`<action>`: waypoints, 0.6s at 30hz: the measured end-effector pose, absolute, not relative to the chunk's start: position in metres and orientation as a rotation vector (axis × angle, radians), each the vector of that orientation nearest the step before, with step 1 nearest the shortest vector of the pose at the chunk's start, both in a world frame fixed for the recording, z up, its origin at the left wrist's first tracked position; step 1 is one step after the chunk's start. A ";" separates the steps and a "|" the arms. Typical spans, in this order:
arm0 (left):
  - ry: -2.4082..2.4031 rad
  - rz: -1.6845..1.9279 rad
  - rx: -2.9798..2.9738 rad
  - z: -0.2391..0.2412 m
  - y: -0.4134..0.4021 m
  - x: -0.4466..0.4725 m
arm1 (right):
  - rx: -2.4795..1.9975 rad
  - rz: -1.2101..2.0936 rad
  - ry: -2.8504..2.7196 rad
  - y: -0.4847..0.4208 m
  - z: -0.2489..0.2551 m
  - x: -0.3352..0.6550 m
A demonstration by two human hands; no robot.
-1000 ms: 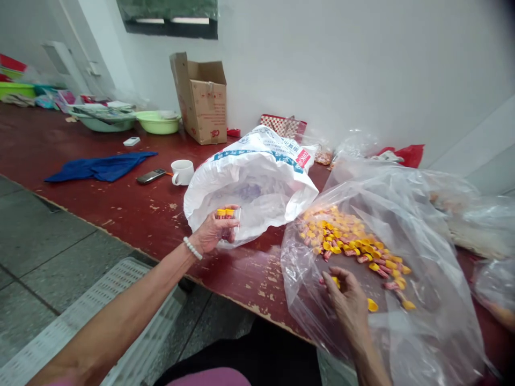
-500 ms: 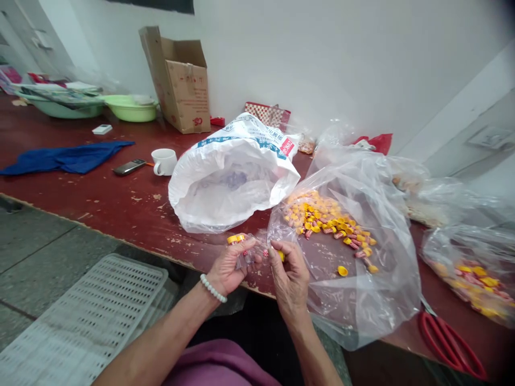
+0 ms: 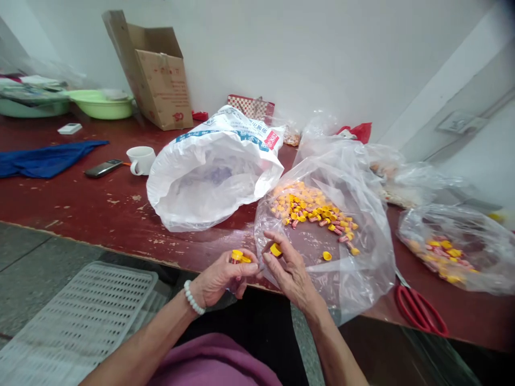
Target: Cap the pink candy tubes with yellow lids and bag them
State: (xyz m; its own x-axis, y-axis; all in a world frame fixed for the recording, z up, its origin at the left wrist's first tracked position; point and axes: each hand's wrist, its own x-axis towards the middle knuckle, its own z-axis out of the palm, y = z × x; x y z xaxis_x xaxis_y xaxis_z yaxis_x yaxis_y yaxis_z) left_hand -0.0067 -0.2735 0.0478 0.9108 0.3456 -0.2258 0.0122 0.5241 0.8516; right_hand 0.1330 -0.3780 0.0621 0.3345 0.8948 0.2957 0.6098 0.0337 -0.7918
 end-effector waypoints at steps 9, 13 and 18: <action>0.468 0.253 0.791 0.049 -0.298 0.006 | -1.673 0.371 -1.403 -0.392 0.058 0.132; 0.546 0.253 0.716 0.047 -0.301 0.005 | -1.705 0.299 -1.423 -0.398 0.047 0.126; 0.504 0.251 0.652 0.046 -0.302 0.014 | -1.739 0.375 -1.317 -0.395 0.050 0.128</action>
